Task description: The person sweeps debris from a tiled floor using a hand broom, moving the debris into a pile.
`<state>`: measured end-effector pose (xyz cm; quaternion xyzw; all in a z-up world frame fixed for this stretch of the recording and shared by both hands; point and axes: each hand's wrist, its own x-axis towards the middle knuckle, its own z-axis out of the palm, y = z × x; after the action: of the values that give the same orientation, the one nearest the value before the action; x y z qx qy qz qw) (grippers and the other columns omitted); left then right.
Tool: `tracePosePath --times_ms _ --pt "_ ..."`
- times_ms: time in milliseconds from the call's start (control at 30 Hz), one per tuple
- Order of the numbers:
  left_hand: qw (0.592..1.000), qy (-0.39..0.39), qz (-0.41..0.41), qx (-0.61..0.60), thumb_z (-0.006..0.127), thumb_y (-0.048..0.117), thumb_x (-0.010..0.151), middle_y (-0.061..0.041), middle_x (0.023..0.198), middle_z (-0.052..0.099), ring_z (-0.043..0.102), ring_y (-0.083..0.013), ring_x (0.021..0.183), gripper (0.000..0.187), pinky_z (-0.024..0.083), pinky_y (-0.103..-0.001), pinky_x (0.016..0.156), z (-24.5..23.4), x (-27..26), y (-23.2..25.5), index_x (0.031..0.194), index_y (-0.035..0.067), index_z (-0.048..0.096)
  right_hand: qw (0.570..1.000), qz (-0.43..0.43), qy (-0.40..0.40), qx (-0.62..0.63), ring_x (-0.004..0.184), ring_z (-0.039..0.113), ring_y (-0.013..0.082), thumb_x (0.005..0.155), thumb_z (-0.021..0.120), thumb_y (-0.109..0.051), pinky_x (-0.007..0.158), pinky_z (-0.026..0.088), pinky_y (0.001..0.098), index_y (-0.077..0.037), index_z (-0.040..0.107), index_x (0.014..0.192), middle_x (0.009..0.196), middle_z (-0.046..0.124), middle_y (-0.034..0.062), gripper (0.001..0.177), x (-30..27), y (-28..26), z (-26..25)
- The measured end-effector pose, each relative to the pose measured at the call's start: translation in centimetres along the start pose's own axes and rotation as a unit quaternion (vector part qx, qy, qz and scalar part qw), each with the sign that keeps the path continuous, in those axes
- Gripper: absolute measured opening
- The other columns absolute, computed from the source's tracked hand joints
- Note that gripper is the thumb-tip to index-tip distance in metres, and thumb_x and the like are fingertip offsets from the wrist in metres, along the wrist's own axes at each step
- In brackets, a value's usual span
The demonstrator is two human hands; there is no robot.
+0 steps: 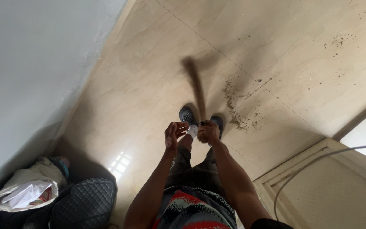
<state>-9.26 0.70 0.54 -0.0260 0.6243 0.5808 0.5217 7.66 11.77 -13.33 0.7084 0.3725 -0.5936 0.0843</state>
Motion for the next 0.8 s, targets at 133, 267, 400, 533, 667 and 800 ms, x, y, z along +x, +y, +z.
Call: tracePosePath --times_ms 133,267,400,533,667,800 --pt "1.000 0.001 -0.006 0.003 0.043 0.055 0.104 -0.017 0.121 0.075 0.074 -0.0279 0.112 0.056 0.056 -0.039 0.092 -0.4 0.0 0.2 0.115 0.003 0.063 0.997 -0.010 0.054 -0.049 0.090 0.072 0.0241 0.073 0.090 -0.018 0.079 0.062 0.0355 -0.019 0.066 0.138 0.116 0.072 0.0147 0.069 0.4 -0.9 -2.5" --pt "1.000 -0.001 -0.002 -0.001 0.043 0.054 0.104 -0.017 0.121 0.075 0.074 -0.0279 0.111 0.055 0.056 -0.039 0.091 -0.3 0.1 0.4 0.115 0.003 0.063 0.997 -0.068 0.004 0.035 0.091 0.074 0.0240 0.075 0.085 -0.014 0.077 0.063 0.0343 -0.015 0.063 0.140 0.118 0.073 0.0161 0.069 -1.6 -0.3 -3.6" --pt "1.000 0.003 -0.006 0.002 0.044 0.054 0.103 -0.016 0.121 0.075 0.075 -0.0273 0.111 0.055 0.057 -0.039 0.091 0.3 0.5 0.5 0.113 0.003 0.061 0.980 -0.109 -0.109 0.125 0.085 0.070 0.0302 0.066 0.084 -0.011 0.072 0.061 0.0412 -0.008 0.064 0.138 0.111 0.070 0.0210 0.075 -3.0 0.6 -1.4" --pt "1.000 0.015 -0.009 -0.001 0.044 0.054 0.103 -0.017 0.120 0.075 0.075 -0.0279 0.110 0.055 0.057 -0.039 0.090 0.7 1.3 1.1 0.115 0.003 0.061 0.982 -0.143 -0.098 -0.076 0.089 0.075 0.0241 0.063 0.085 -0.012 0.078 0.062 0.0345 -0.015 0.066 0.137 0.109 0.077 0.0123 0.077 -3.6 -0.1 1.2" --pt "1.000 0.024 0.012 -0.010 0.044 0.053 0.105 -0.019 0.120 0.075 0.074 -0.0285 0.110 0.055 0.058 -0.039 0.090 0.9 2.3 1.2 0.116 0.001 0.061 0.978 -0.126 -0.101 -0.133 0.087 0.077 0.0231 0.066 0.088 -0.017 0.077 0.060 0.0344 -0.013 0.070 0.134 0.101 0.080 0.0150 0.071 -2.6 -2.3 2.2" --pt "1.000 0.030 0.001 -0.009 0.044 0.052 0.104 -0.017 0.121 0.076 0.075 -0.0275 0.111 0.053 0.057 -0.039 0.090 1.1 3.1 1.2 0.115 0.002 0.060 0.991 -0.049 -0.058 -0.108 0.079 0.076 0.0272 0.067 0.086 -0.017 0.068 0.063 0.0390 -0.010 0.071 0.131 0.098 0.078 0.0167 0.065 -0.5 -3.5 0.3"
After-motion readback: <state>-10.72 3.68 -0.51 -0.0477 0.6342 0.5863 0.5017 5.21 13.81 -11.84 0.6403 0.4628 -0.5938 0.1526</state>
